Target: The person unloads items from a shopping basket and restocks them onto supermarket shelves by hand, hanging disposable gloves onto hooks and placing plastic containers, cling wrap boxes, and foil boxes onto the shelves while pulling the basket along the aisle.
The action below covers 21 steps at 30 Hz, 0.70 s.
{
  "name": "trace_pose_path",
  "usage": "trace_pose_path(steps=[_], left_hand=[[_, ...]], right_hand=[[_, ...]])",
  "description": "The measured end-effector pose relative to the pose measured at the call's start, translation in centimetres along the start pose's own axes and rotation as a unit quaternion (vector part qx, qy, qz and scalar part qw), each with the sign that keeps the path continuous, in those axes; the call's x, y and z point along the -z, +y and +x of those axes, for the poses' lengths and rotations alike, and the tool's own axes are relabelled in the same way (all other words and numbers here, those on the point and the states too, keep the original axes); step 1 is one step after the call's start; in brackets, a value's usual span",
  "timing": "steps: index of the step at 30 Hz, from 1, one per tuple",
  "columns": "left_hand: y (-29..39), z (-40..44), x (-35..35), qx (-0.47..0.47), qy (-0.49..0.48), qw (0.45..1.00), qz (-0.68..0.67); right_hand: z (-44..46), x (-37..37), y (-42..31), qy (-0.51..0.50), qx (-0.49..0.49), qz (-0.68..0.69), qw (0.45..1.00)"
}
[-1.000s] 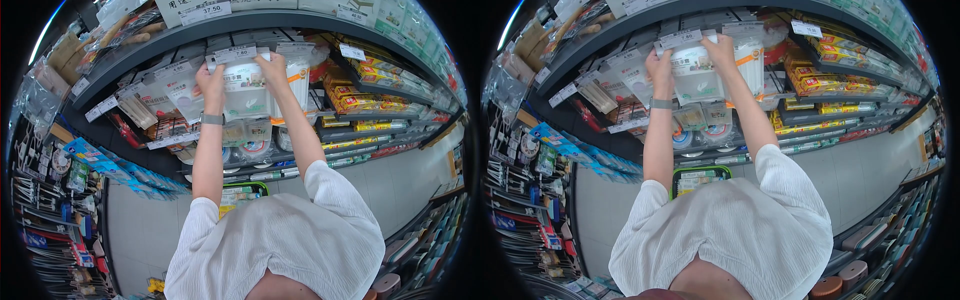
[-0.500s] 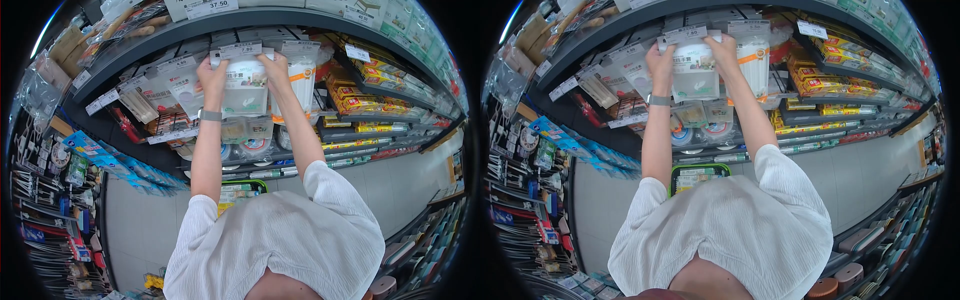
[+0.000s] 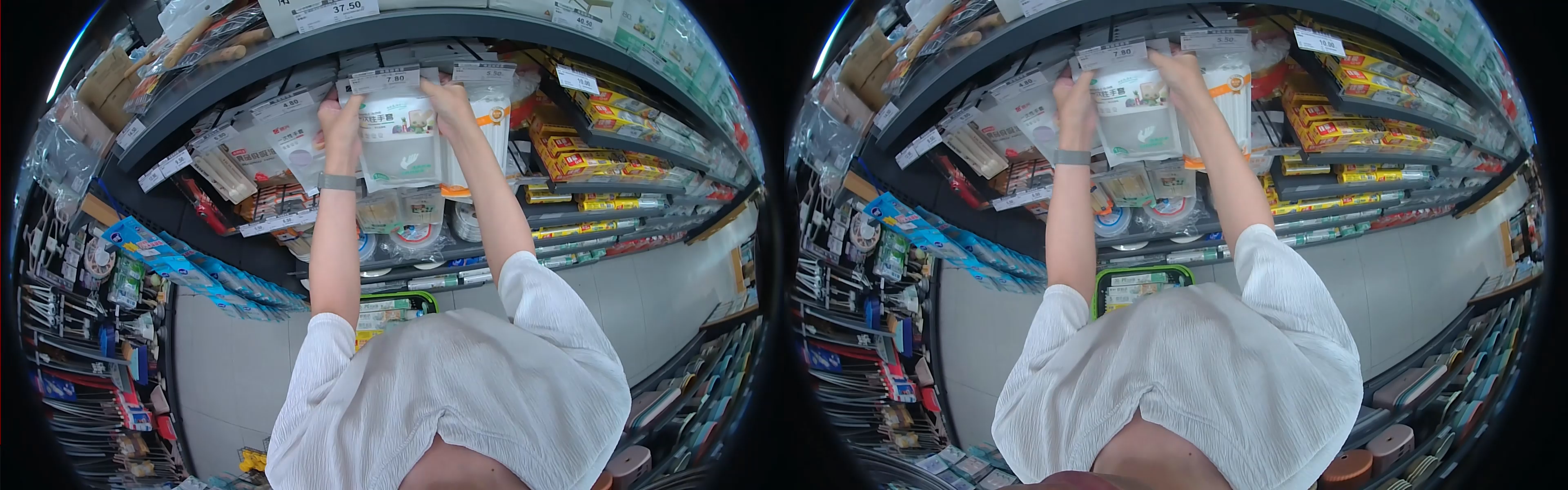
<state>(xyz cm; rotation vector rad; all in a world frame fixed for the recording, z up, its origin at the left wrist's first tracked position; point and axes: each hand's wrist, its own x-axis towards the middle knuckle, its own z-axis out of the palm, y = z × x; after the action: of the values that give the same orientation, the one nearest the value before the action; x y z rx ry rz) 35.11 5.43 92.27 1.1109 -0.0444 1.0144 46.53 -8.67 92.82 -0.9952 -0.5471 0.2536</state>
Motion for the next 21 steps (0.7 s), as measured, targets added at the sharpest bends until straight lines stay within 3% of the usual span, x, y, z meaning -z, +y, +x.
trace_pose_path(steps=[5,7,21], left_hand=[[0.8,0.3,-0.1,0.011,-0.027,0.997,0.072],[1.5,-0.2,-1.1,-0.015,-0.013,0.977,0.212],[1.9,-0.6,-1.5,-0.017,0.028,0.987,0.156]], right_hand=[[-0.6,-0.3,0.1,-0.006,0.045,0.007,0.999],[-0.7,-0.3,0.3,-0.009,0.057,0.009,0.998],[0.6,0.2,-0.1,-0.006,0.032,-0.177,0.984]])
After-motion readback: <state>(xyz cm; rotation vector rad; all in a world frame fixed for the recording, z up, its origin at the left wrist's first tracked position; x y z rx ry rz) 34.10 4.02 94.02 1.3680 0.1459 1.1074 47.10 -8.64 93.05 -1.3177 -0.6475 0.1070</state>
